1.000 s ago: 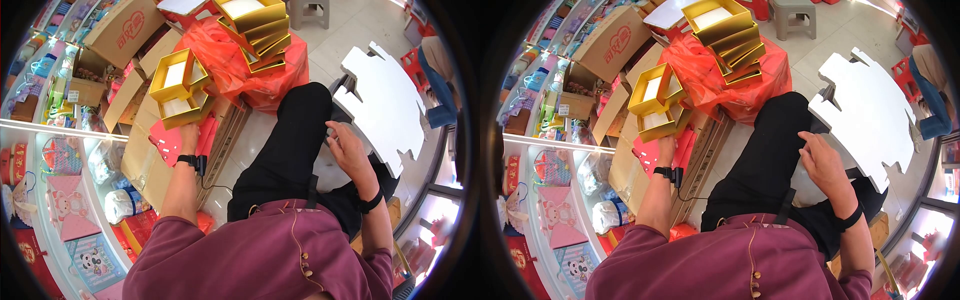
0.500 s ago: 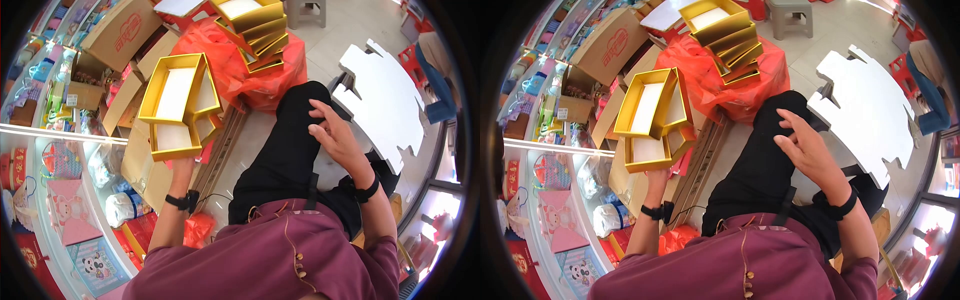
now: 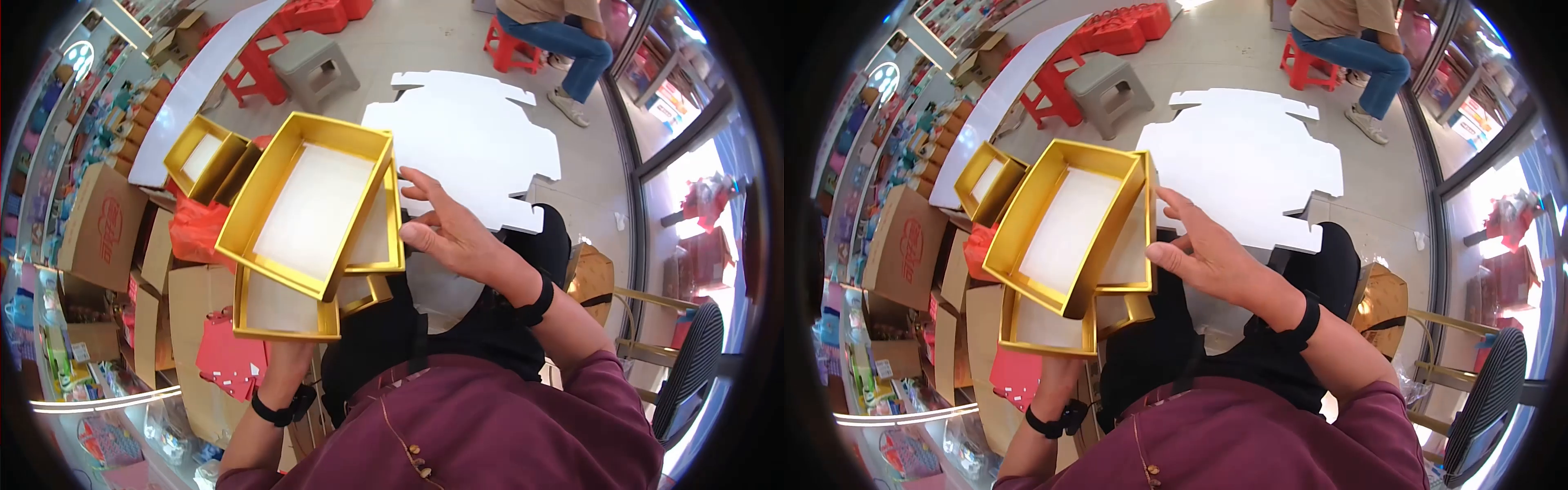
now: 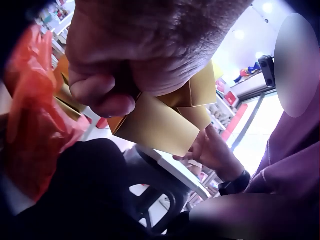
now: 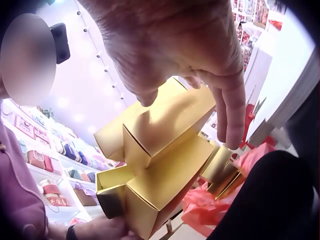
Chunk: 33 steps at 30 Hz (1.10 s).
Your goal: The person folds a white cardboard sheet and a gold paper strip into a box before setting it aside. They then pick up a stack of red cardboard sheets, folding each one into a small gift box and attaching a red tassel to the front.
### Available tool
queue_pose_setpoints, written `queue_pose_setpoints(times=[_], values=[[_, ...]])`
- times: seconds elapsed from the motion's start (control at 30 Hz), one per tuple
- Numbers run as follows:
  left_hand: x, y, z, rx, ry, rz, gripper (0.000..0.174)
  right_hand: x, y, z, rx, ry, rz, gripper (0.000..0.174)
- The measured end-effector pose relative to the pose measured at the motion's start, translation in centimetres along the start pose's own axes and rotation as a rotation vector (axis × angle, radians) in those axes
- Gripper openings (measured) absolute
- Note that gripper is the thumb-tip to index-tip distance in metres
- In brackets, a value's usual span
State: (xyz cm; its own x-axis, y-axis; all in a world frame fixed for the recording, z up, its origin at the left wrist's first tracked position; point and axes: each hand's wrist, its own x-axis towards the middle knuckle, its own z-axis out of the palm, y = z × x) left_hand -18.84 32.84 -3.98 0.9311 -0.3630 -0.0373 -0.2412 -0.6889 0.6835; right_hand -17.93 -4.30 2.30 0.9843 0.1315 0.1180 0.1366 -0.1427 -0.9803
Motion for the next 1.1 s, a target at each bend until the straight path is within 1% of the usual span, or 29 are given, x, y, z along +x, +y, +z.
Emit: queue_pose_setpoints(times=[0.03, 0.1, 0.13, 0.23, 0.3, 0.37, 0.43, 0.5, 0.57, 0.63, 0.7, 0.8, 0.83, 0.93, 1.0, 1.07, 1.1], values=[[1.7, 0.5, 0.7, -0.003, -0.020, 0.053, 0.022, -0.2, -0.1, -1.1, -0.014, 0.044, -0.007, 0.089], [5.2, 0.8, 1.6, -0.027, -0.073, 0.098, 0.028, -0.9, -0.6, -3.5, 0.018, 0.113, 0.038, 0.087], [6.9, 2.1, 1.8, -0.007, -0.076, 0.184, 0.030, -1.0, -0.3, -4.5, -0.008, 0.181, -0.011, 0.086], [12.9, 6.4, 2.8, 0.053, -0.062, 0.418, 0.038, -0.9, 0.3, -7.6, -0.006, 0.302, 0.026, 0.087], [16.0, 8.0, 3.8, 0.048, -0.032, 0.561, 0.040, -0.8, 0.2, -9.5, 0.026, 0.334, 0.076, 0.088], [18.6, 8.9, 5.1, -0.020, -0.041, 0.592, 0.041, -0.4, 0.0, -10.7, 0.033, 0.390, 0.149, 0.087], [21.2, 9.1, 6.6, -0.063, -0.050, 0.602, 0.041, -0.4, 0.1, -11.4, 0.121, 0.442, 0.177, 0.086], [23.9, 9.5, 7.5, 0.075, -0.044, 0.699, 0.040, 0.0, 0.6, -12.6, 0.209, 0.526, 0.183, 0.084], [25.7, 9.3, 8.7, -0.062, -0.069, 0.675, 0.040, 0.1, 1.0, -13.3, 0.233, 0.559, 0.206, 0.080], [27.1, 9.3, 9.4, -0.144, -0.028, 0.708, 0.040, 0.0, 1.6, -14.3, 0.231, 0.583, 0.202, 0.077], [28.6, 9.1, 9.0, 0.061, 0.112, 0.878, 0.040, -0.5, 2.0, -15.5, 0.242, 0.599, 0.174, 0.073], [30.3, 8.9, 7.8, 0.167, 0.096, 0.842, 0.046, -1.4, 2.6, -17.8, 0.201, 0.611, 0.193, 0.068], [30.5, 9.4, 7.3, 0.019, 0.026, 0.773, 0.050, -1.6, 2.8, -18.4, 0.182, 0.616, 0.209, 0.064], [31.4, 7.9, 6.7, 0.236, 0.051, 0.819, 0.049, -2.0, 4.2, -20.1, 0.147, 0.627, 0.253, 0.064], [32.2, 7.4, 6.5, 0.131, -0.096, 0.621, 0.053, -2.0, 5.1, -21.0, 0.121, 0.636, 0.283, 0.064], [33.3, 7.4, 6.3, 0.337, -0.053, 0.726, 0.058, -1.9, 5.8, -21.5, 0.098, 0.633, 0.299, 0.064], [33.7, 8.0, 6.3, 0.299, -0.076, 0.709, 0.051, -1.8, 5.9, -21.5, 0.096, 0.630, 0.305, 0.062]])
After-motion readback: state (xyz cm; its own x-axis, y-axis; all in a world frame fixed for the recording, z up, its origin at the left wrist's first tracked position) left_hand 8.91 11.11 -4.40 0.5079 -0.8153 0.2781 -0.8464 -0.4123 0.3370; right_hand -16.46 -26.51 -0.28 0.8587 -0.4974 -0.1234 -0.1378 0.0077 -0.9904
